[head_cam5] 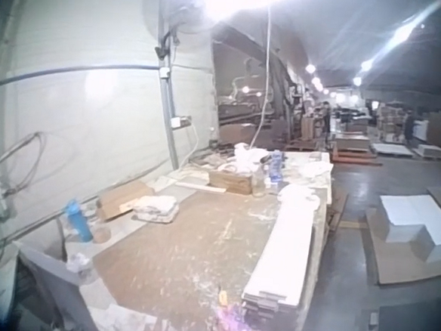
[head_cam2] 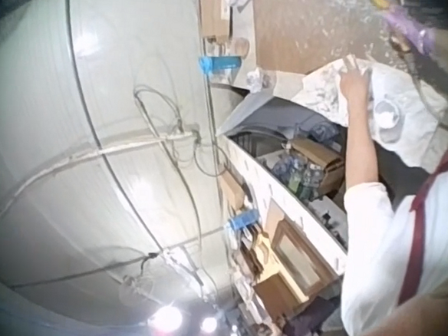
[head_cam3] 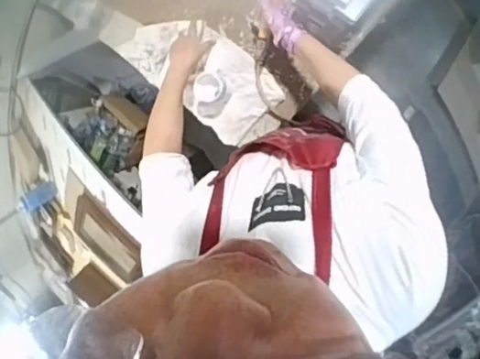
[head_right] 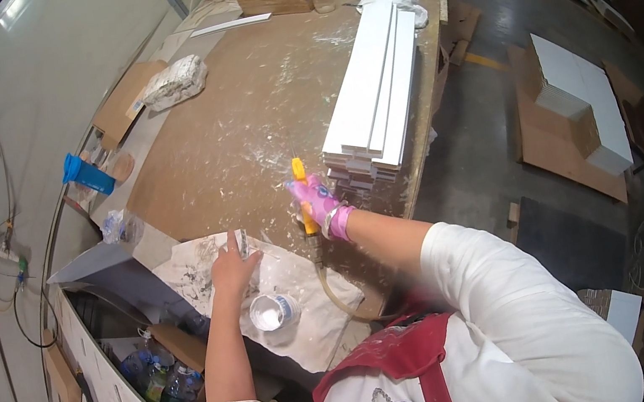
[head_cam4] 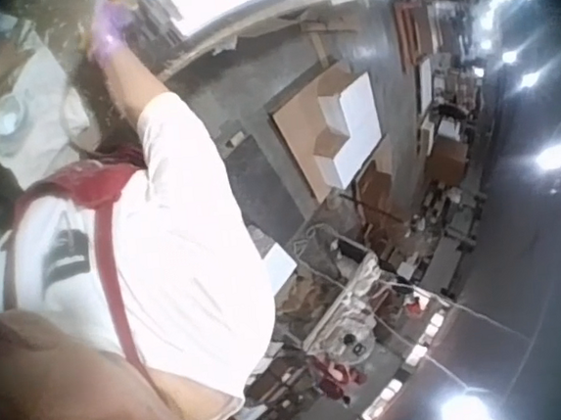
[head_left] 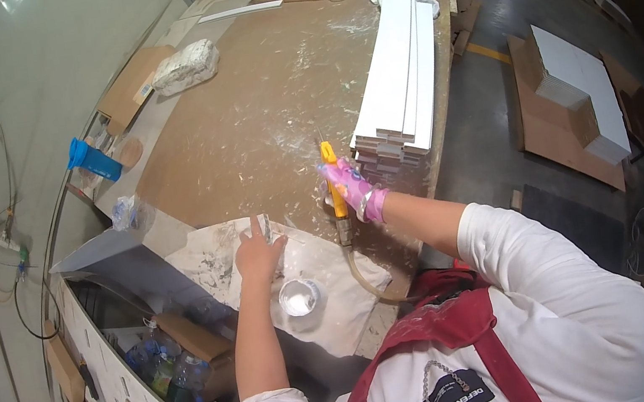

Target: The person wipes down white furniture components with a cloth, uses a spray tool to clean the items, and stacks them on a workbench.

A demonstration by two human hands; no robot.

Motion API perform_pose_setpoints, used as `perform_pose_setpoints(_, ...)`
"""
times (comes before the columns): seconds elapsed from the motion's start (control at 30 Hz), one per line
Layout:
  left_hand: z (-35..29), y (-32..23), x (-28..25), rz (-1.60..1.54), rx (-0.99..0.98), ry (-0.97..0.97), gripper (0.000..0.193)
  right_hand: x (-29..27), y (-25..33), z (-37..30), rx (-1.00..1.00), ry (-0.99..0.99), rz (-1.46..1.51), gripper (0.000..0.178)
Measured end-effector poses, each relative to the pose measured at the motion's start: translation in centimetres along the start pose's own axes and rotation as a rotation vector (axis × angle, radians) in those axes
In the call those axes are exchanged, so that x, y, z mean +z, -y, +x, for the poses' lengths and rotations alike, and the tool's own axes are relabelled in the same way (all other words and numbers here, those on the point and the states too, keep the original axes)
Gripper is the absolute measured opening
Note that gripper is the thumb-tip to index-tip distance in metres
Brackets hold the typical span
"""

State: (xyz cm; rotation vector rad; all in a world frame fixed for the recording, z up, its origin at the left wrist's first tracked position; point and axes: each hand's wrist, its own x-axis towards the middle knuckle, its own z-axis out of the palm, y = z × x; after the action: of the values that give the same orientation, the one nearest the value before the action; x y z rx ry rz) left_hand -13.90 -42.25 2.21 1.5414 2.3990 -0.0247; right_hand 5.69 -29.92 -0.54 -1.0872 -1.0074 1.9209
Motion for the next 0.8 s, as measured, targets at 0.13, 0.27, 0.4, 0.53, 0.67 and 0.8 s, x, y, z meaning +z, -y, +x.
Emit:
perform_pose_setpoints(0.13, -0.3, -0.3, -0.1, 0.023, -0.014, -0.026, 0.091, -0.9, 0.7, -2.4, -0.384, -0.103, -0.917, 0.034)
perform_pose_setpoints(0.27, -0.4, 0.0, 0.5, 0.058, -0.015, -0.039, 0.091, -1.3, 1.3, -2.1, -0.369, 0.113, -0.856, 0.052)
perform_pose_setpoints(0.4, 0.0, -0.8, 0.6, 0.073, 0.002, -0.055, 0.089, -1.1, 0.4, -2.4, -0.44, 0.075, -1.204, 0.056)
perform_pose_setpoints(0.53, -0.5, -0.6, 0.4, 0.044, -0.044, -0.026, 0.089, 0.3, 3.3, -6.7, -0.217, 0.35, -1.56, 0.045)
perform_pose_setpoints(0.67, -0.3, -0.7, 0.7, 0.068, -0.035, -0.04, 0.09, 1.4, 1.5, -5.6, -0.196, 0.367, -1.552, 0.034)
perform_pose_setpoints(0.8, 0.2, -0.9, 0.7, 0.059, -0.03, -0.02, 0.09, 1.4, 0.9, -4.9, -0.168, 0.373, -1.575, 0.033)
